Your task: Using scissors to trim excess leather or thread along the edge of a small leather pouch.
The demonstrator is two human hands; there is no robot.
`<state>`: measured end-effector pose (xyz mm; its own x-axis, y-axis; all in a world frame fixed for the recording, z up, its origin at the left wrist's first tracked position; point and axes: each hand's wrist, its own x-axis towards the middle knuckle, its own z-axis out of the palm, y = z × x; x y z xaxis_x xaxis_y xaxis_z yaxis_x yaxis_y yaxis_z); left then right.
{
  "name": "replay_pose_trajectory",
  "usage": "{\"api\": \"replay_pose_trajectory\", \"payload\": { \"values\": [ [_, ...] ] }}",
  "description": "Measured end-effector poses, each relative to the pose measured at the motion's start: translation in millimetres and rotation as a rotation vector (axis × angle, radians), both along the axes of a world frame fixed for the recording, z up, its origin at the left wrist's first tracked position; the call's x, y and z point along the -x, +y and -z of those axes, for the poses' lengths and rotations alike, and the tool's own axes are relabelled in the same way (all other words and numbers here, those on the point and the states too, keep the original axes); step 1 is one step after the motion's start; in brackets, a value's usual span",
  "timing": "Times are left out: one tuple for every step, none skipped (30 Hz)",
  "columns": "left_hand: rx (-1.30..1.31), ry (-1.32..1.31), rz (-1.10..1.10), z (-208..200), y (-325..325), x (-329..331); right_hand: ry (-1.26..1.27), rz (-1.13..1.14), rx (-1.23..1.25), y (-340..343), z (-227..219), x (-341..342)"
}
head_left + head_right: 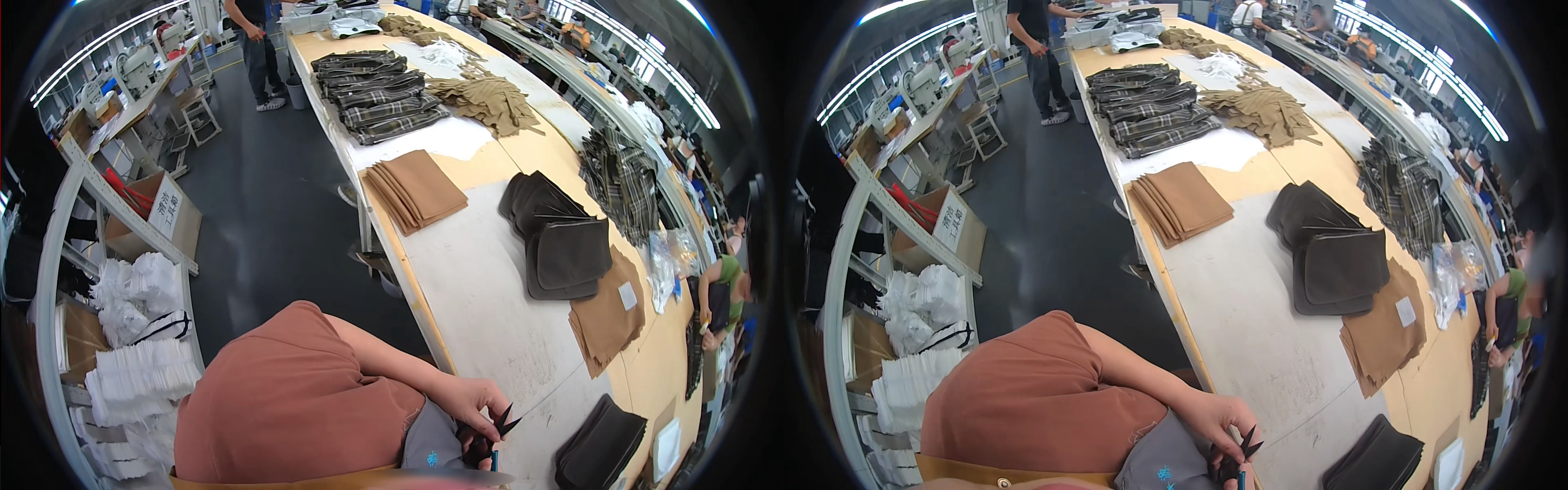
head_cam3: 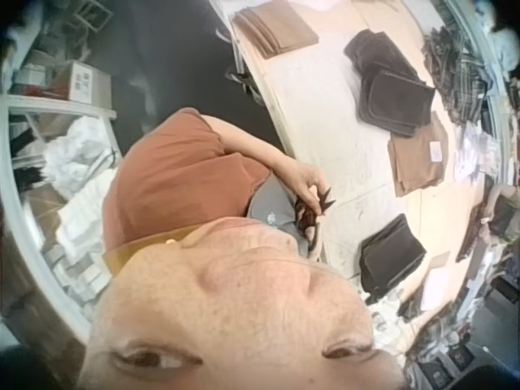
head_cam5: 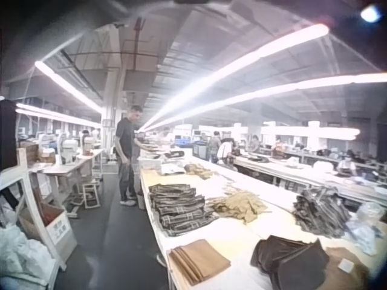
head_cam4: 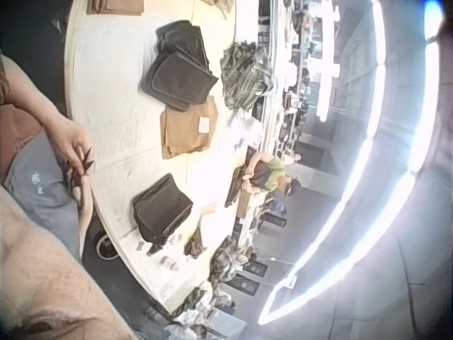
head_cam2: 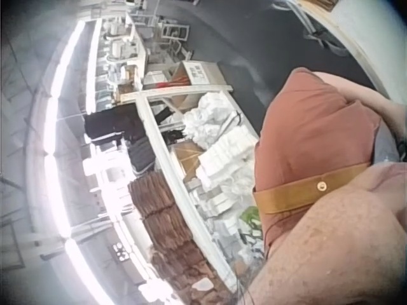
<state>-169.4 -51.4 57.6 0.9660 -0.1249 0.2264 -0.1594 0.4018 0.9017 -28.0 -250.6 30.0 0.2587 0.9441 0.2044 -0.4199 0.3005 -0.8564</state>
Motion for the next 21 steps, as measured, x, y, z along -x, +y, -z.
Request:
{"api": "replay_pose_trajectory", "payload": {
  "values": [
    [-0.024,-0.044,-0.028,-1,5,4,-0.005,-0.011,0.008,6,-1,1],
    [-0.025,-0.047,-0.036,0,8,7,-0.010,-0.022,0.015,12,-1,1],
    [-0.018,-0.069,-0.053,1,11,10,-0.015,-0.030,0.023,17,-2,2],
    [-0.011,-0.091,-0.068,3,14,12,-0.020,-0.038,0.031,22,-3,3],
    [-0.012,-0.093,-0.073,4,16,15,-0.025,-0.044,0.039,27,-3,4],
    [0.005,-0.082,-0.083,5,19,18,-0.029,-0.054,0.045,33,-5,5],
    [0.020,-0.071,-0.089,6,22,20,-0.034,-0.060,0.050,39,-6,6],
    [0.016,-0.074,-0.093,9,26,21,-0.039,-0.065,0.055,45,-7,7],
    [0.011,-0.074,-0.112,13,29,21,-0.044,-0.070,0.060,52,-7,8],
    [0.011,-0.070,-0.132,15,30,24,-0.045,-0.076,0.071,55,-8,10],
    [0.014,-0.067,-0.135,11,34,27,-0.045,-0.081,0.082,58,-8,12],
    [0.107,0.027,-0.124,3,39,33,-0.045,-0.086,0.093,61,-8,14],
    [0.201,0.122,-0.111,-2,43,36,-0.045,-0.091,0.105,64,-8,15],
    [0.204,0.125,-0.114,3,45,35,-0.044,-0.095,0.117,67,-8,17],
    [0.150,0.103,-0.171,11,47,34,-0.045,-0.103,0.128,71,-8,20],
    [0.096,0.080,-0.224,17,49,32,-0.046,-0.107,0.140,73,-9,20],
    [0.098,0.081,-0.226,19,51,32,-0.048,-0.111,0.151,76,-10,21],
    [0.048,0.051,-0.257,21,53,32,-0.050,-0.114,0.161,78,-11,22],
    [-0.006,0.021,-0.286,22,56,33,-0.051,-0.115,0.168,80,-12,23],
    [-0.009,0.022,-0.285,23,59,33,-0.053,-0.116,0.174,82,-12,25],
    [-0.066,-0.031,-0.323,23,61,34,-0.055,-0.117,0.179,83,-13,26]
  ]
}}
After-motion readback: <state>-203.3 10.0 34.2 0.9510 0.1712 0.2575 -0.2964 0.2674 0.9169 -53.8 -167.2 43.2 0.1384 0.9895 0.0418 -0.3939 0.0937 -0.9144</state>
